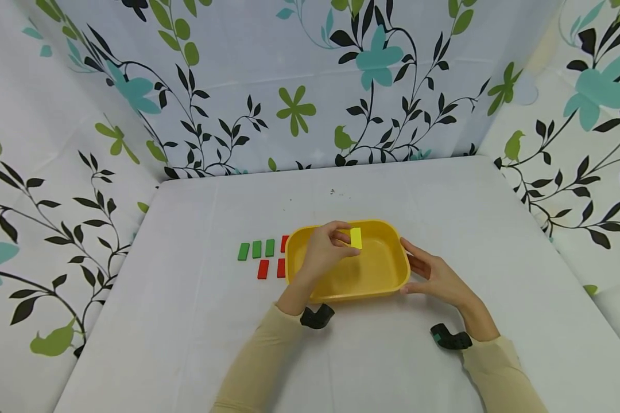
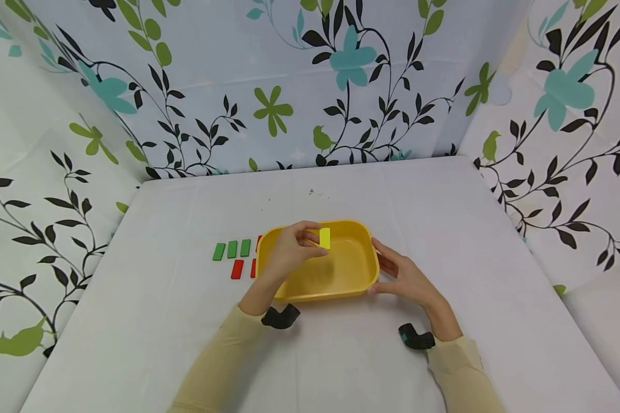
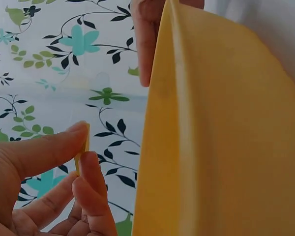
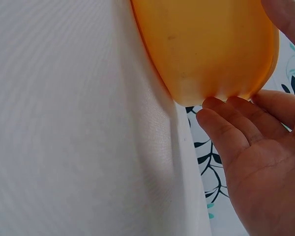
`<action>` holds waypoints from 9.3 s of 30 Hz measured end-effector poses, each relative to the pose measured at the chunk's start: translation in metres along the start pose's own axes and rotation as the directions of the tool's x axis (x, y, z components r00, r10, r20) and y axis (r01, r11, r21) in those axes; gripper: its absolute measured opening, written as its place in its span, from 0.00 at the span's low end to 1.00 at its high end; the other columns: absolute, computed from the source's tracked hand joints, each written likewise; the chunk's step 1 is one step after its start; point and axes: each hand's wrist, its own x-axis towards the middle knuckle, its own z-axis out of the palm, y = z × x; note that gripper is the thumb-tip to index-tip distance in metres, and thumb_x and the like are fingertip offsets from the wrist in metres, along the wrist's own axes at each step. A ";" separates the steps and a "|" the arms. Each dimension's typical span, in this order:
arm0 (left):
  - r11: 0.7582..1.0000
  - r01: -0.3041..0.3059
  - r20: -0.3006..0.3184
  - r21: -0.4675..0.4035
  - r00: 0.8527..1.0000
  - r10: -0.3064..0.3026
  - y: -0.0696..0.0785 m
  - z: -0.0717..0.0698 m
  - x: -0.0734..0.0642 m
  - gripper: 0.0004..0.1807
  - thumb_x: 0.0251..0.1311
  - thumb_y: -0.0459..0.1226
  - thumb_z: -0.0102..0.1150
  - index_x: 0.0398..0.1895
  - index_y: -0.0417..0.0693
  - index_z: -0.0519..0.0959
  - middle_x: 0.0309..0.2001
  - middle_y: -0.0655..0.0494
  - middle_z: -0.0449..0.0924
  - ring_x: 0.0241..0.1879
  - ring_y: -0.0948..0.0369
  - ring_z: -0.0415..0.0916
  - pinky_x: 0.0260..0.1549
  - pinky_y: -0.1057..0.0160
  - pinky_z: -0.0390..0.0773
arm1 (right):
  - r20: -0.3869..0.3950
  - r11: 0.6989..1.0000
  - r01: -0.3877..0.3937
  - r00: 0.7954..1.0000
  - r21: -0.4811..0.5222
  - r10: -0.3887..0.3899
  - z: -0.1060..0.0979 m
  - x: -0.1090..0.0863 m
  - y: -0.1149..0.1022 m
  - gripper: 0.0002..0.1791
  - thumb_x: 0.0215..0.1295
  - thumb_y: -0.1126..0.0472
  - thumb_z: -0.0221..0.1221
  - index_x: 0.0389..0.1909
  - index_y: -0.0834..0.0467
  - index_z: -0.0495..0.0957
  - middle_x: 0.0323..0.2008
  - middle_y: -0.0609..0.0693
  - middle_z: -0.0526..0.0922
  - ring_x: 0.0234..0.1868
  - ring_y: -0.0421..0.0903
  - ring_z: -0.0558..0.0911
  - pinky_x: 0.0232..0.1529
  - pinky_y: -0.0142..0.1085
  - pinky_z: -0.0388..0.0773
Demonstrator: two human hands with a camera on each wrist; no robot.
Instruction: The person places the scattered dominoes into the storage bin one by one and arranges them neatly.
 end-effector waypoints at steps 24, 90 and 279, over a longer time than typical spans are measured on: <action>0.982 0.140 -0.107 0.126 0.986 -0.127 -0.006 0.076 0.032 0.23 0.46 0.24 0.68 0.49 0.43 0.83 0.29 0.51 0.81 0.25 0.62 0.71 0.24 0.70 0.72 | -0.012 1.000 -0.021 1.000 -0.001 0.021 0.003 0.002 0.000 0.53 0.55 0.66 0.70 0.77 0.60 0.48 0.77 0.62 0.49 0.71 0.67 0.60 0.59 0.18 0.65; 0.923 -0.361 -0.065 0.130 0.926 0.372 -0.004 -0.056 -0.025 0.32 0.53 0.34 0.70 0.64 0.48 0.72 0.51 0.44 0.74 0.44 0.54 0.75 0.46 0.55 0.80 | -0.028 0.999 0.031 0.999 -0.017 -0.032 0.003 0.000 -0.002 0.53 0.54 0.69 0.69 0.76 0.62 0.48 0.75 0.68 0.49 0.64 0.23 0.68 0.59 0.18 0.65; 0.924 0.161 -0.001 0.347 0.985 -0.171 -0.025 0.072 0.038 0.25 0.39 0.27 0.74 0.47 0.45 0.83 0.45 0.50 0.82 0.43 0.56 0.71 0.40 0.67 0.75 | -0.026 1.000 -0.011 1.000 -0.015 0.010 0.006 0.001 -0.001 0.52 0.54 0.68 0.69 0.76 0.63 0.48 0.76 0.65 0.48 0.70 0.45 0.68 0.58 0.19 0.67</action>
